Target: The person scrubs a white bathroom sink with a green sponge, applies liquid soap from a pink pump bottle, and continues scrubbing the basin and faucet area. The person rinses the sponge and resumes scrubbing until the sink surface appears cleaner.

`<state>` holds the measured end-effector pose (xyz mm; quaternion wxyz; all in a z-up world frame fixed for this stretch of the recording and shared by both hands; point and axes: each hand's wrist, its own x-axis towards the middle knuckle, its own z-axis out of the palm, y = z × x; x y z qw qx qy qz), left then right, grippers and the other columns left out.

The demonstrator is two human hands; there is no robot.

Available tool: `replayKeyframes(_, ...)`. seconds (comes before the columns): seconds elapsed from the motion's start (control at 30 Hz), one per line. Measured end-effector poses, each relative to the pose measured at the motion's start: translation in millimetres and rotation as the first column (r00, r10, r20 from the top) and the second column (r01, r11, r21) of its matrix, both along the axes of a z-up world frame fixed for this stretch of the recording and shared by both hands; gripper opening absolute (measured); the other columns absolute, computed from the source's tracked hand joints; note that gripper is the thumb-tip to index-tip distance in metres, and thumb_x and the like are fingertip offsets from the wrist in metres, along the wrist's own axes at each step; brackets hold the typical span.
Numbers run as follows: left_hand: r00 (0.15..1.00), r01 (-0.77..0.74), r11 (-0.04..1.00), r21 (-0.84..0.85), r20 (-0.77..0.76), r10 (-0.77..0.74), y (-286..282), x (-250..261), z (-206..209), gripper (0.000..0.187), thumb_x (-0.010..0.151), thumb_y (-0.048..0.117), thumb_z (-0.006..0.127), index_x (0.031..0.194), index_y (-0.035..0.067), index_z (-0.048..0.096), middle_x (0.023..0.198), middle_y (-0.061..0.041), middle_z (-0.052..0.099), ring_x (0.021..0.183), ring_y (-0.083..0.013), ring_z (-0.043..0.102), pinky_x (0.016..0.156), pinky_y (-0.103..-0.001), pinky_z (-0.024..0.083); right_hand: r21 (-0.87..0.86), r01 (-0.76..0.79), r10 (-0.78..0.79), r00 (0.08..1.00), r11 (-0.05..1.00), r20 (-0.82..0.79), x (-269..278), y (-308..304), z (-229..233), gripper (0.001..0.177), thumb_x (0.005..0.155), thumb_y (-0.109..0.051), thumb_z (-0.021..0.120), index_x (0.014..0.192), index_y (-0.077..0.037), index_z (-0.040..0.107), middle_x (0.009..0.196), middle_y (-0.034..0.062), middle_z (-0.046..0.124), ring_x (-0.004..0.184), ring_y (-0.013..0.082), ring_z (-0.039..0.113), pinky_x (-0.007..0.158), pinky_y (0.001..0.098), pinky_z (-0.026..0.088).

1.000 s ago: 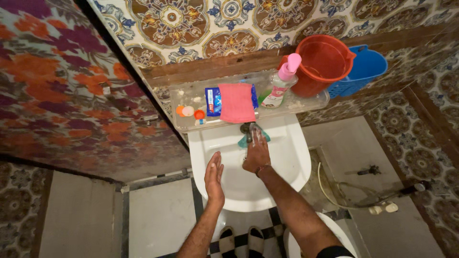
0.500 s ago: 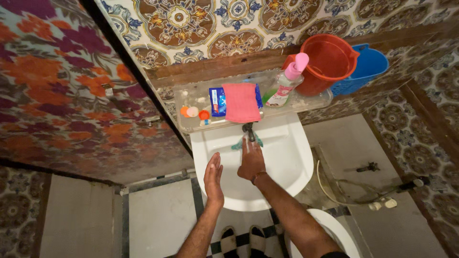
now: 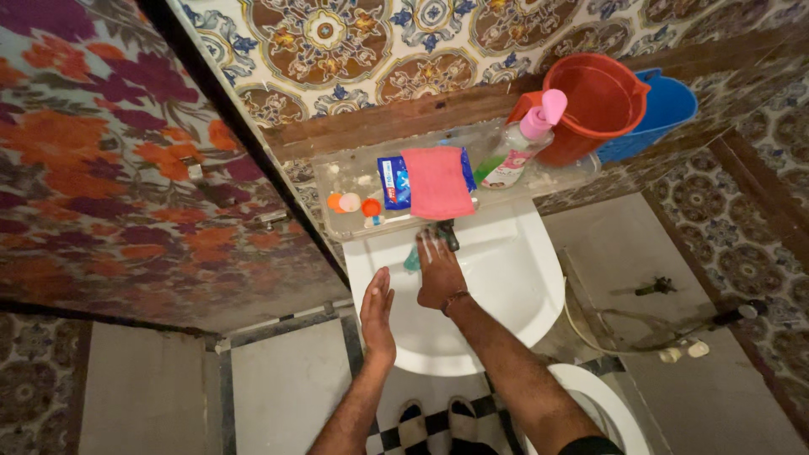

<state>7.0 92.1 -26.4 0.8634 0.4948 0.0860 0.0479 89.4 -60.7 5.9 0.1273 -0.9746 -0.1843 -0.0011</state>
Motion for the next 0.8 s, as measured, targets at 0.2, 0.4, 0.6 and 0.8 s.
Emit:
replayKeyframes(0.2, 1.0, -0.015, 0.999, 0.036, 0.027, 0.014, 2, -2, 6, 0.066, 0.105, 0.046, 0.043, 0.154, 0.002, 0.043, 0.162, -0.014, 0.043, 0.154, -0.0265, 0.036, 0.125, -0.043, 0.028, 0.012, 0.008, -0.006, 0.993, 1.0, -0.116, 10, 3, 10, 0.102, 0.065, -0.012, 0.067, 0.155, 0.009, 0.023, 0.164, 0.0255, 0.022, 0.156, 0.0368, 0.015, 0.126, 0.0437, 0.014)
replayKeyframes(0.4, 0.997, -0.058, 0.994, 0.098, 0.056, 0.052, -4, -9, 11, 0.067, 0.105, 0.046, 0.043, 0.155, 0.002, 0.041, 0.164, -0.015, 0.04, 0.155, -0.0269, 0.033, 0.126, -0.044, 0.024, -0.049, -0.024, 0.016, 0.986, 0.999, -0.166, 15, 0, 5, 0.104, 0.067, -0.012, 0.066, 0.156, 0.009, 0.018, 0.163, 0.0273, 0.02, 0.155, 0.0348, 0.013, 0.126, 0.0435, 0.013)
replayKeyframes(0.6, 0.991, -0.122, 0.988, 0.094, 0.072, 0.115, -9, -23, 17, 0.064, 0.106, 0.042, 0.044, 0.155, 0.001, 0.041, 0.165, -0.015, 0.04, 0.156, -0.028, 0.032, 0.127, -0.045, 0.023, -0.022, 0.023, -0.021, 0.994, 0.999, 0.103, 6, -1, -19, 0.09, 0.072, -0.009, 0.063, 0.156, 0.0, 0.031, 0.162, 0.0303, 0.029, 0.15, 0.0465, 0.022, 0.122, 0.0531, 0.019)
replayKeyframes(0.8, 0.979, -0.196, 0.976, 0.094, 0.07, 0.19, -3, -31, 15, 0.061, 0.106, 0.04, 0.043, 0.155, 0.002, 0.042, 0.165, -0.015, 0.039, 0.156, -0.0271, 0.031, 0.127, -0.045, 0.023, -0.102, 0.1, -0.1, 0.995, 0.99, 0.005, -3, 8, 1, 0.103, 0.069, -0.015, 0.067, 0.161, -0.003, 0.021, 0.162, 0.0294, 0.026, 0.151, 0.045, 0.023, 0.118, 0.0506, 0.023)
